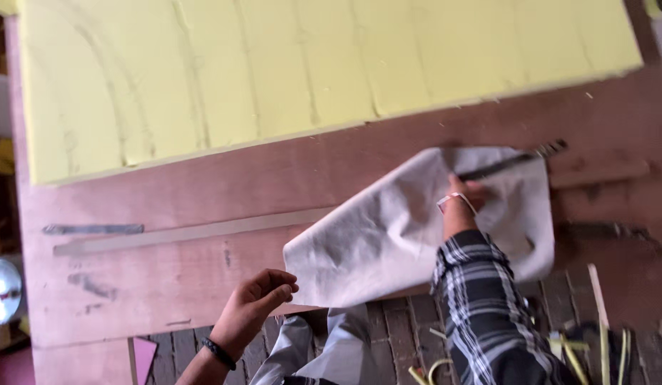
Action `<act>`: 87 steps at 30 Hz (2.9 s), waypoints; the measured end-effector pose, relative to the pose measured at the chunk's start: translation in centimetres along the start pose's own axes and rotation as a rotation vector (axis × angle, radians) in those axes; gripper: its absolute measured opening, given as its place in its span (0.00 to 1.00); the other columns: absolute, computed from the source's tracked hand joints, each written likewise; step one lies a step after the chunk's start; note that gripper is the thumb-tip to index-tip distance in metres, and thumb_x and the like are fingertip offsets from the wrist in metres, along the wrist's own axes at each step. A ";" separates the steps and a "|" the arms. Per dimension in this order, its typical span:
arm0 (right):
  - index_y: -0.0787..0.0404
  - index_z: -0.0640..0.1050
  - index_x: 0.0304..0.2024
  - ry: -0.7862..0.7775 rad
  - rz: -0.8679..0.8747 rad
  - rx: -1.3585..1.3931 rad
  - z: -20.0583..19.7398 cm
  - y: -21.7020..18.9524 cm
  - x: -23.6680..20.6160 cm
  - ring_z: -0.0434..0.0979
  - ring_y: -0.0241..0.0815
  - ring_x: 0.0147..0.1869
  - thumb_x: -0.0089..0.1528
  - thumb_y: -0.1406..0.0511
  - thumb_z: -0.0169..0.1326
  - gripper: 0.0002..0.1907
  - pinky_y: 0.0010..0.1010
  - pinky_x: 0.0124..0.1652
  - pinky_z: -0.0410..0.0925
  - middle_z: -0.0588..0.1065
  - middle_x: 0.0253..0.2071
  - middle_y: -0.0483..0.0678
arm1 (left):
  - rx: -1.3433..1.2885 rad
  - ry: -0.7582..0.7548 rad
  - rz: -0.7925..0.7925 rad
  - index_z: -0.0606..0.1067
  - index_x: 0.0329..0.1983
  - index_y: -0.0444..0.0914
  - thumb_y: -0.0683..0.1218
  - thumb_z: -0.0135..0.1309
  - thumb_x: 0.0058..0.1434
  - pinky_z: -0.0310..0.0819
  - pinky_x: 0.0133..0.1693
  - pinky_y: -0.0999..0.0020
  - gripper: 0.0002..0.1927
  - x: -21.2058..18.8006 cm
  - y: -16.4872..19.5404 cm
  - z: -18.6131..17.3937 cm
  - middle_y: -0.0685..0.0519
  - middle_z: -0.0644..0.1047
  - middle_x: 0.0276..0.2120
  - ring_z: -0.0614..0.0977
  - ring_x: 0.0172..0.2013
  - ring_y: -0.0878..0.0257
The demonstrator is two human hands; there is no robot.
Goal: The person carries a spray-gun cup and opens a metal drum, then handles foam pieces on wooden chair frames. They place a yellow foam sheet on a wooden frame, align a straightedge on it, and cut the foam along the line with a long knife, steadying the foam with the other hand.
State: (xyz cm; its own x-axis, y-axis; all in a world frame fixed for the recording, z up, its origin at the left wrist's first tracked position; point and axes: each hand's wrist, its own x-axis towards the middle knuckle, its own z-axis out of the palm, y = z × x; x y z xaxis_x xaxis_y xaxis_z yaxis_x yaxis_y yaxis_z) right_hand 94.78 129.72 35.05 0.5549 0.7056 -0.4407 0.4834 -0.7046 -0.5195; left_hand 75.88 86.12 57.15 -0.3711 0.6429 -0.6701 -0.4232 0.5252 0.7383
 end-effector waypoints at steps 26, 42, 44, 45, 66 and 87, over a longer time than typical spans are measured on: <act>0.64 0.81 0.32 -1.531 -0.673 0.262 6.7 27.5 -68.4 0.73 0.30 0.28 0.63 0.64 0.59 0.09 0.22 0.30 0.67 0.78 0.26 0.43 | -0.368 0.667 0.439 0.77 0.53 0.32 0.43 0.58 0.64 0.77 0.51 0.70 0.16 -30.1 -23.5 -31.8 0.52 0.83 0.45 0.83 0.48 0.66; 0.57 0.76 0.35 -1.773 -0.161 0.299 13.7 37.2 -108.1 0.76 0.39 0.31 0.68 0.58 0.55 0.11 0.34 0.33 0.72 0.76 0.30 0.45 | -0.536 0.832 0.474 0.77 0.56 0.33 0.45 0.56 0.66 0.76 0.50 0.71 0.17 -43.8 -35.6 -58.4 0.52 0.83 0.45 0.82 0.47 0.66; 0.57 0.75 0.35 -1.841 -0.092 0.392 16.1 38.1 -111.6 0.75 0.39 0.31 0.68 0.58 0.55 0.11 0.35 0.35 0.73 0.75 0.29 0.45 | -0.393 0.826 0.413 0.75 0.58 0.35 0.46 0.56 0.65 0.77 0.51 0.72 0.19 -43.5 -33.8 -62.4 0.53 0.83 0.46 0.83 0.48 0.68; 0.56 0.75 0.35 -1.813 -0.040 0.397 17.0 38.1 -113.4 0.75 0.39 0.31 0.68 0.58 0.56 0.11 0.35 0.36 0.73 0.76 0.29 0.45 | -0.325 0.816 0.383 0.75 0.59 0.37 0.47 0.56 0.65 0.77 0.51 0.73 0.20 -43.3 -32.6 -64.4 0.54 0.83 0.47 0.83 0.48 0.68; 0.62 0.80 0.48 -1.810 -0.593 -0.226 24.7 36.5 -136.1 0.80 0.33 0.40 0.65 0.61 0.52 0.14 0.26 0.41 0.71 0.82 0.39 0.44 | -0.439 0.331 0.550 0.76 0.41 0.34 0.40 0.59 0.64 0.73 0.30 0.75 0.05 -35.1 -22.5 -107.1 0.57 0.79 0.28 0.79 0.27 0.71; 0.61 0.79 0.44 -1.408 -0.592 0.124 44.5 8.7 -134.4 0.63 0.29 0.21 0.68 0.63 0.49 0.10 0.22 0.21 0.55 0.70 0.23 0.40 | -0.260 0.169 0.427 0.79 0.49 0.35 0.41 0.57 0.64 0.73 0.35 0.76 0.10 -8.9 3.8 -117.8 0.58 0.81 0.35 0.79 0.33 0.72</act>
State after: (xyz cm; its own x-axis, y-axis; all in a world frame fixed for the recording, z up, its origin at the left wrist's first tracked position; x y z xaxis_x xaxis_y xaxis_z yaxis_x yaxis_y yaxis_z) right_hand -5.69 32.14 57.15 -0.7979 0.4204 -0.4320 0.2995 -0.3455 -0.8894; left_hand -19.78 16.68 56.81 -0.6744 0.6592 -0.3325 -0.3884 0.0663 0.9191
